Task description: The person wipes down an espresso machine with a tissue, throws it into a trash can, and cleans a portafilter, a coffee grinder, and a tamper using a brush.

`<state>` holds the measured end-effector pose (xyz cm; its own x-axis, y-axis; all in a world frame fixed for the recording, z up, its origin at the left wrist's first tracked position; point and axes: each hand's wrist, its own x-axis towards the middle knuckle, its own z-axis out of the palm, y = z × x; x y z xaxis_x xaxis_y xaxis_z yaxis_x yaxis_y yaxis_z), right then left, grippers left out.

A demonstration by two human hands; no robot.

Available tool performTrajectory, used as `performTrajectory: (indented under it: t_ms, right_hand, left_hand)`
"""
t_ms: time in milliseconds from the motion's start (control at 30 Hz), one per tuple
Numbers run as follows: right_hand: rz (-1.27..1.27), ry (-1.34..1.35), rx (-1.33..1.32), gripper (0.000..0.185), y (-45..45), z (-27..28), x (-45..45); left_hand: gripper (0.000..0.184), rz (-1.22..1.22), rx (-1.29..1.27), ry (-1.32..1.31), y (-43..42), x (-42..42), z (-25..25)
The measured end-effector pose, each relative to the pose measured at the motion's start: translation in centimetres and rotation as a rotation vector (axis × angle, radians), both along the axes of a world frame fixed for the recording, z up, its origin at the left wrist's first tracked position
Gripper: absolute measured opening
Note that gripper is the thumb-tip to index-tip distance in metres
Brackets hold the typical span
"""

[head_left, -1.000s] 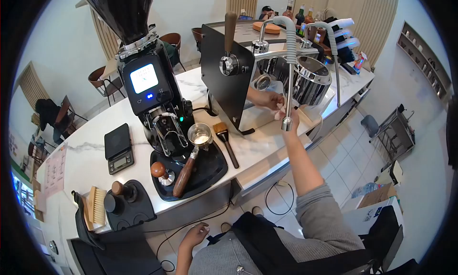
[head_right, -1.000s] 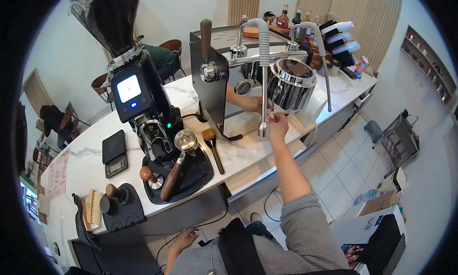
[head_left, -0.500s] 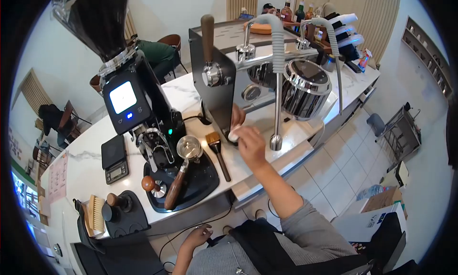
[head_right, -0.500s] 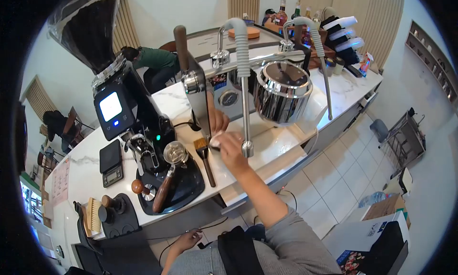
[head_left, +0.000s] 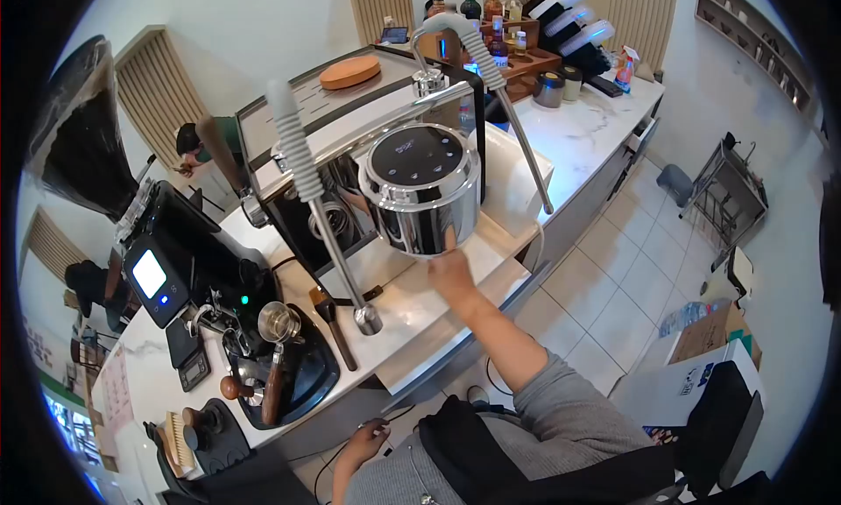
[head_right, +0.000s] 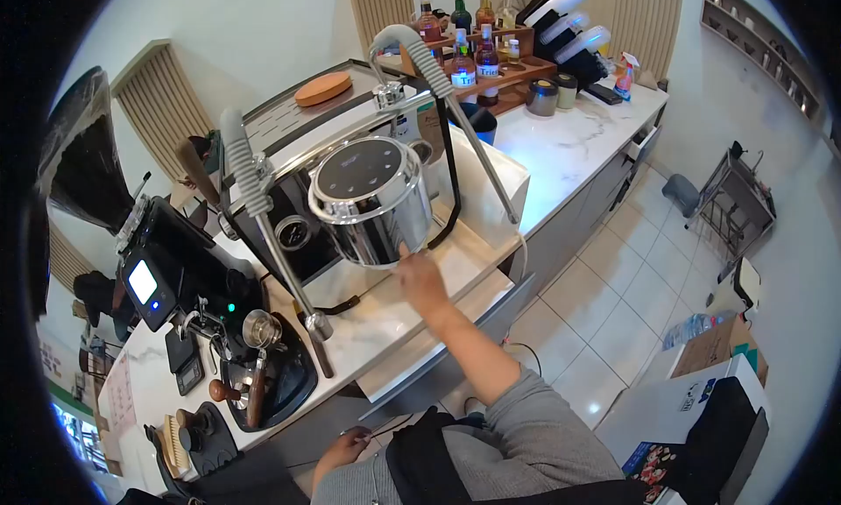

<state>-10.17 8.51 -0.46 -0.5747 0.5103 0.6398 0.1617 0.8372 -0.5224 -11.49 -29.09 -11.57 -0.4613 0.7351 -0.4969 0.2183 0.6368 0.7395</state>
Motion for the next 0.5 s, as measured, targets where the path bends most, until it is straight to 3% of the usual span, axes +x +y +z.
performTrajectory:
  t_ms: [200,333,467,500]
  right_hand:
    - [-0.325,0.447,-0.302,0.007,4.7,0.2,0.5]
    - [-0.325,0.321,-0.261,0.006,4.0,0.5,0.2]
    - [-0.261,0.349,-0.292,0.014,2.2,-0.1,-0.4]
    - [-0.092,0.420,-0.408,0.013,1.0,0.6,-0.2]
  left_hand:
    - [0.035,-0.028,-0.042,-0.039,0.1,0.7,-1.1]
    - [0.037,0.080,-0.046,-0.054,0.5,1.2,-1.9]
    - [0.038,0.046,-0.089,-0.050,3.4,2.1,0.7]
    - [0.038,-0.020,-0.102,-0.075,4.4,2.1,1.2]
